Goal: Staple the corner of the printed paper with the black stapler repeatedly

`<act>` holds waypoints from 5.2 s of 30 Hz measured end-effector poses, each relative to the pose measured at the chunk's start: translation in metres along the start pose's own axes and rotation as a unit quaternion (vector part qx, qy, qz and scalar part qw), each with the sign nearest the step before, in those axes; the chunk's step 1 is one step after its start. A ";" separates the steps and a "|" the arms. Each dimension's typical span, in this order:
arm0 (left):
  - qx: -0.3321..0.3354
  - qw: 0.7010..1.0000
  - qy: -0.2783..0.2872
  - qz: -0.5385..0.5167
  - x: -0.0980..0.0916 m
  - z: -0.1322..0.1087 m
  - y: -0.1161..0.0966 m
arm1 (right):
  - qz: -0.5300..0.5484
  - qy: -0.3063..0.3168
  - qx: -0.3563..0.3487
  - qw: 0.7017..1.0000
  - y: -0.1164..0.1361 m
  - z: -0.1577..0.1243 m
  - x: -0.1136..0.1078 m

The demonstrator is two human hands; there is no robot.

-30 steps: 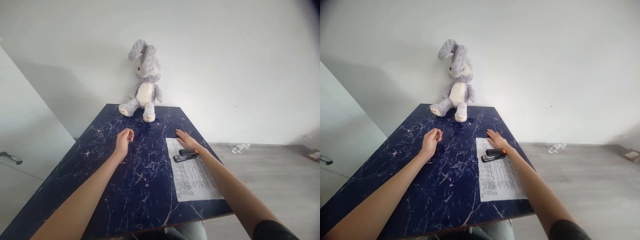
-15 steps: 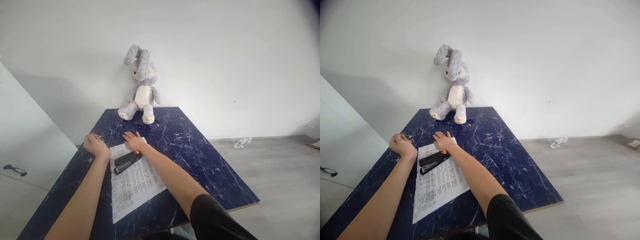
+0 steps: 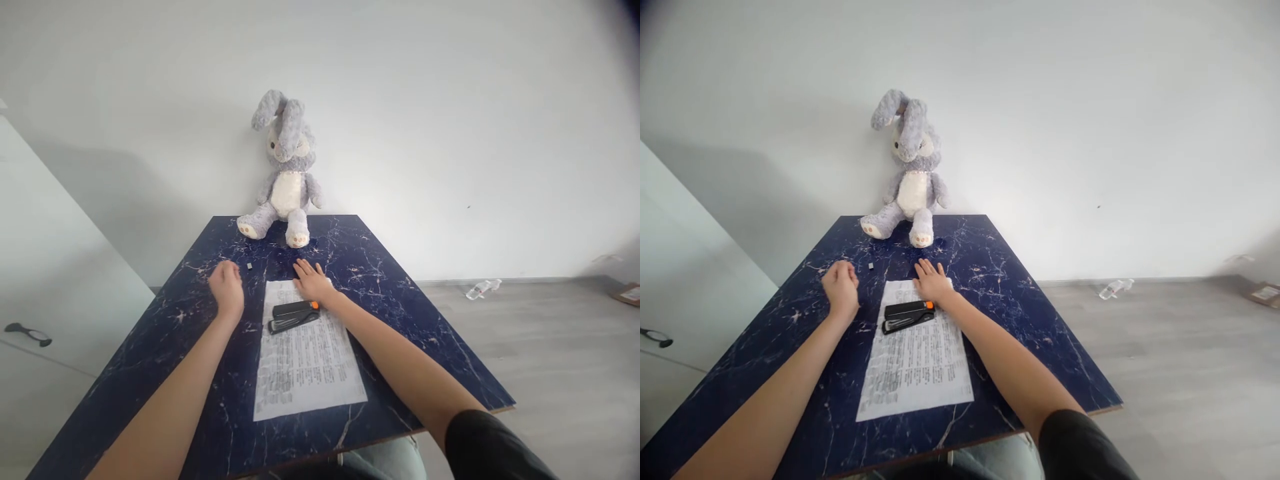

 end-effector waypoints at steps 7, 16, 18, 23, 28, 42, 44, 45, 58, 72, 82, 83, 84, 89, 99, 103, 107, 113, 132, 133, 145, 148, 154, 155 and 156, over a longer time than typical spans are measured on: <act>-0.028 0.956 0.291 0.004 0.062 -0.052 0.010 | -0.008 -0.019 0.018 1.000 -0.030 -0.024 -0.016; 0.138 0.865 0.447 0.180 0.069 -0.064 0.005 | 0.219 -0.073 -0.021 0.973 -0.030 -0.057 -0.085; 0.176 0.835 0.479 0.205 0.069 -0.067 0.001 | 0.294 0.030 -0.118 0.948 -0.021 -0.077 -0.095; 0.212 0.803 0.493 0.259 0.065 -0.064 0.001 | 0.262 0.065 -0.225 0.936 -0.010 -0.108 -0.090; 0.198 0.809 0.483 0.269 0.061 -0.055 0.006 | 0.233 -0.005 -0.176 0.956 -0.016 -0.103 -0.078; -0.149 0.956 0.214 -0.135 0.053 -0.040 0.027 | 0.526 0.155 -0.091 0.831 -0.056 -0.101 -0.061; -0.162 0.959 0.168 -0.158 0.050 -0.036 0.032 | 0.520 0.159 -0.089 0.835 -0.055 -0.101 -0.061; -0.168 0.959 0.154 -0.167 0.048 -0.034 0.033 | 0.513 0.157 -0.089 0.839 -0.055 -0.101 -0.062; -0.231 0.891 0.195 -0.337 0.054 -0.040 0.009 | 0.281 0.009 -0.232 0.931 0.000 -0.111 -0.072; -0.439 0.775 0.287 -0.353 0.070 -0.072 0.014 | -0.152 -0.290 -0.323 0.888 0.030 -0.119 -0.080; -0.091 0.974 0.066 -0.194 0.043 -0.047 0.005 | 0.247 -0.189 0.082 0.947 -0.021 -0.105 -0.073; -0.023 0.985 0.055 -0.160 0.040 -0.047 -0.005 | 0.257 -0.149 0.088 0.951 -0.026 -0.103 -0.069; 0.022 0.989 0.065 -0.130 0.039 -0.049 -0.014 | 0.258 -0.115 0.082 0.956 -0.029 -0.102 -0.066; 0.028 0.975 0.205 -0.078 0.050 -0.075 -0.036 | 0.219 -0.157 -0.022 0.963 -0.024 -0.101 -0.075; -0.077 0.911 0.396 -0.086 0.058 -0.099 -0.014 | 0.168 -0.253 -0.307 0.902 0.020 -0.119 -0.085; -0.064 0.904 0.415 -0.079 0.059 -0.100 -0.019 | 0.172 -0.255 -0.300 0.903 0.019 -0.117 -0.086; -0.013 0.896 0.441 -0.045 0.061 -0.103 -0.029 | 0.211 -0.253 -0.288 0.899 0.019 -0.117 -0.092; 0.032 0.972 0.230 0.034 0.036 -0.055 -0.026 | 0.232 -0.332 -0.008 0.914 -0.046 -0.109 -0.098; 0.144 0.868 0.254 0.401 0.020 -0.003 0.031 | 0.258 -0.306 0.215 0.891 -0.154 -0.100 -0.066; 0.146 0.870 0.249 0.399 0.020 -0.003 0.031 | 0.263 -0.308 0.214 0.889 -0.154 -0.100 -0.066; 0.146 0.894 0.227 0.359 0.017 0.000 0.038 | 0.345 -0.300 0.197 0.867 -0.150 -0.094 -0.057; 0.154 0.891 0.225 0.364 0.017 -0.001 0.038 | 0.311 -0.294 0.190 0.883 -0.150 -0.093 -0.057; 0.145 0.901 0.230 0.340 0.018 -0.001 0.036 | 0.259 -0.284 0.175 0.906 -0.143 -0.094 -0.060; 0.145 0.901 0.228 0.339 0.017 -0.001 0.036 | 0.259 -0.283 0.173 0.907 -0.141 -0.094 -0.061; 0.148 0.900 0.225 0.343 0.017 -0.001 0.035 | 0.260 -0.283 0.170 0.907 -0.139 -0.094 -0.062</act>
Point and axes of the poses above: each hand's wrist, its own z-axis towards the middle knuckle, its own x-axis out of the palm, y = z × x, the point moved 4 cm from there along z, towards the middle knuckle, and after that the axes turned 3 degrees about -z, right-handed, at the moved point
